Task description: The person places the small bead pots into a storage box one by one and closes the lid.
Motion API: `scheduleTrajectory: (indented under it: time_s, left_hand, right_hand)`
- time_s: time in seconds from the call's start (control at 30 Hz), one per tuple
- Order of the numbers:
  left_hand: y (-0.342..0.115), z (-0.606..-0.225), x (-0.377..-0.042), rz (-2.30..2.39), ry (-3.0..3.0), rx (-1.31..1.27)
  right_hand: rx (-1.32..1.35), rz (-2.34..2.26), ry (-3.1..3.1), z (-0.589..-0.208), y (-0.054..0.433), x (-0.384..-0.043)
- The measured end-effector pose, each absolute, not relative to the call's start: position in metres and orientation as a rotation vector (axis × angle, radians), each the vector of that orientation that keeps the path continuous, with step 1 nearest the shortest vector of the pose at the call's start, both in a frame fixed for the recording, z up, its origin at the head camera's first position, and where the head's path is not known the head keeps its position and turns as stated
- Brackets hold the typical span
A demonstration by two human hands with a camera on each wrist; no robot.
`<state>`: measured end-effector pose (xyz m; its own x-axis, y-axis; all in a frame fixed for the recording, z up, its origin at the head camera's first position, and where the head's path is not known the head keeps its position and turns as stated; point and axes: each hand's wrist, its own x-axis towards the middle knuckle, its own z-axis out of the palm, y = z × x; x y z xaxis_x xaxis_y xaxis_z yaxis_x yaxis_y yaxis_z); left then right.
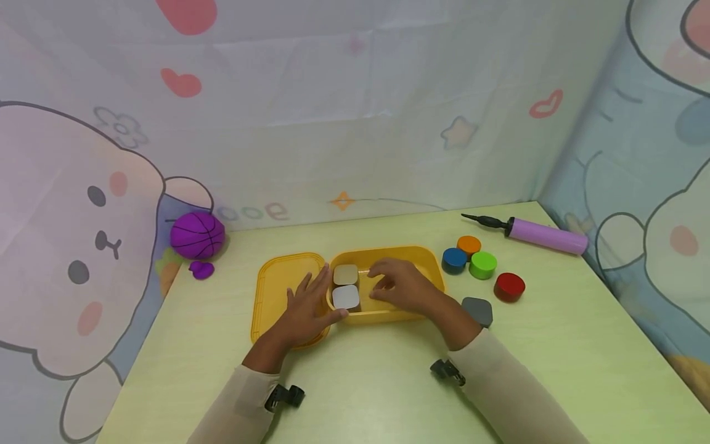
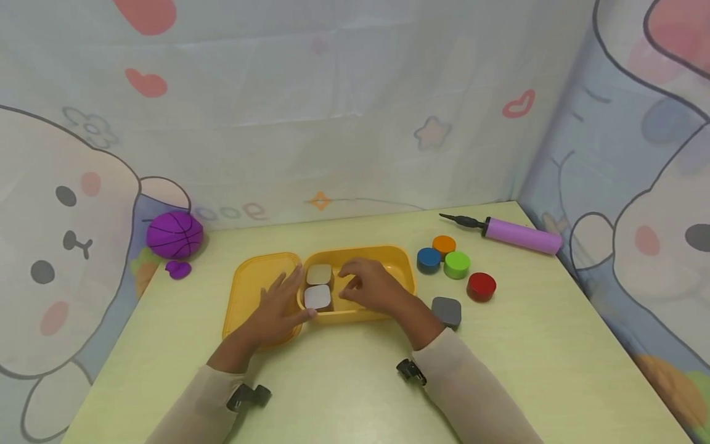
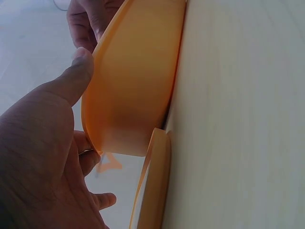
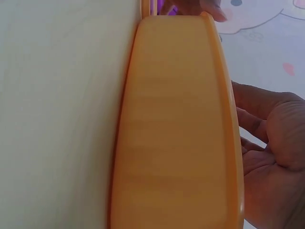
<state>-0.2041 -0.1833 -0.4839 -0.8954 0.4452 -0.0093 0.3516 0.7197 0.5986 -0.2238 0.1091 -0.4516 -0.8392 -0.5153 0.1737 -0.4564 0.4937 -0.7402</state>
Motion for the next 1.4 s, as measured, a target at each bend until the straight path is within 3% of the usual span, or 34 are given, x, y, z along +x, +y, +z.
scheduleTrajectory:
  time_s: [0.7, 1.4]
  left_hand:
    - [-0.187, -0.485, -0.202, 0.922, 2.767, 0.654]
    - [-0.182, -0.483, -0.202, 0.906, 2.782, 0.65]
  right_hand:
    - [-1.019, -1.387, 2.834, -0.454, 0.168, -0.205]
    - [-0.796, -1.354, 2.95, -0.465, 0.262, -0.177]
